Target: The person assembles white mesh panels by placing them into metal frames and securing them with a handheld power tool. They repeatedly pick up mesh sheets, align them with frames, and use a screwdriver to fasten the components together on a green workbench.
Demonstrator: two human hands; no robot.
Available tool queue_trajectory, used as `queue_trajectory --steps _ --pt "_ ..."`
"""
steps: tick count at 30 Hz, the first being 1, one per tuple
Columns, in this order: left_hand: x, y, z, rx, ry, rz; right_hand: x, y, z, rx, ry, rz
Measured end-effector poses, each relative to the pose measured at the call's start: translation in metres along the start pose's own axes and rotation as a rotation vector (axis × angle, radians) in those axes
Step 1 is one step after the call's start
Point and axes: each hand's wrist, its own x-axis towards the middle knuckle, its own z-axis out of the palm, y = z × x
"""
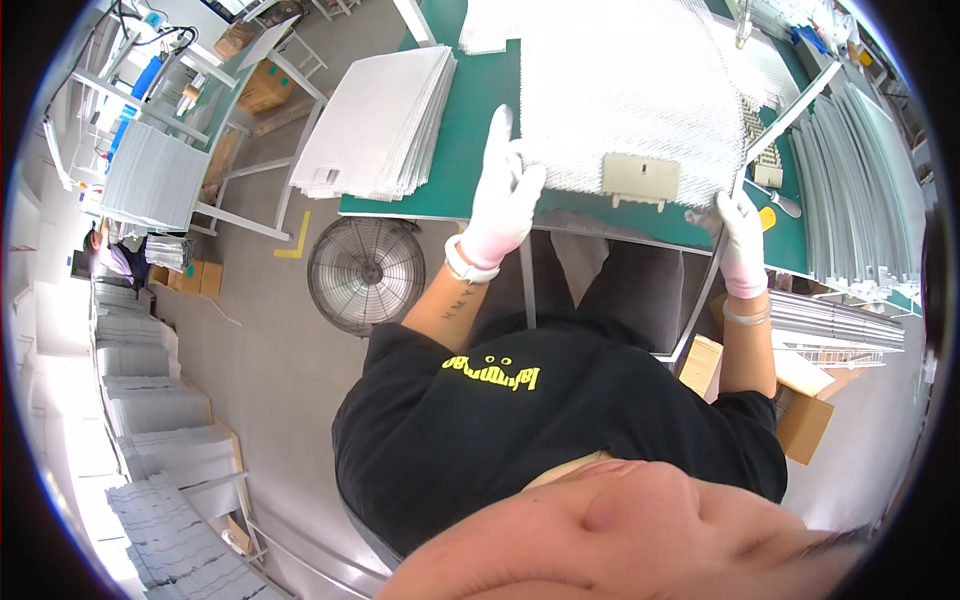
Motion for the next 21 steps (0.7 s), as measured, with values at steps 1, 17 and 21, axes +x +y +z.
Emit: queue_trajectory --steps 1,17,21 --pt "-0.003 0.004 -0.006 -0.112 0.014 -0.047 -0.003 -0.005 0.005 -0.012 -0.022 -0.029" --pt "-0.016 0.081 -0.078 -0.365 0.172 0.179 0.022 -0.04 0.102 -0.089 -0.203 -0.535" --pt "0.03 0.075 -0.066 -0.51 0.193 0.092 0.046 -0.055 0.09 -0.119 -0.135 -0.586"
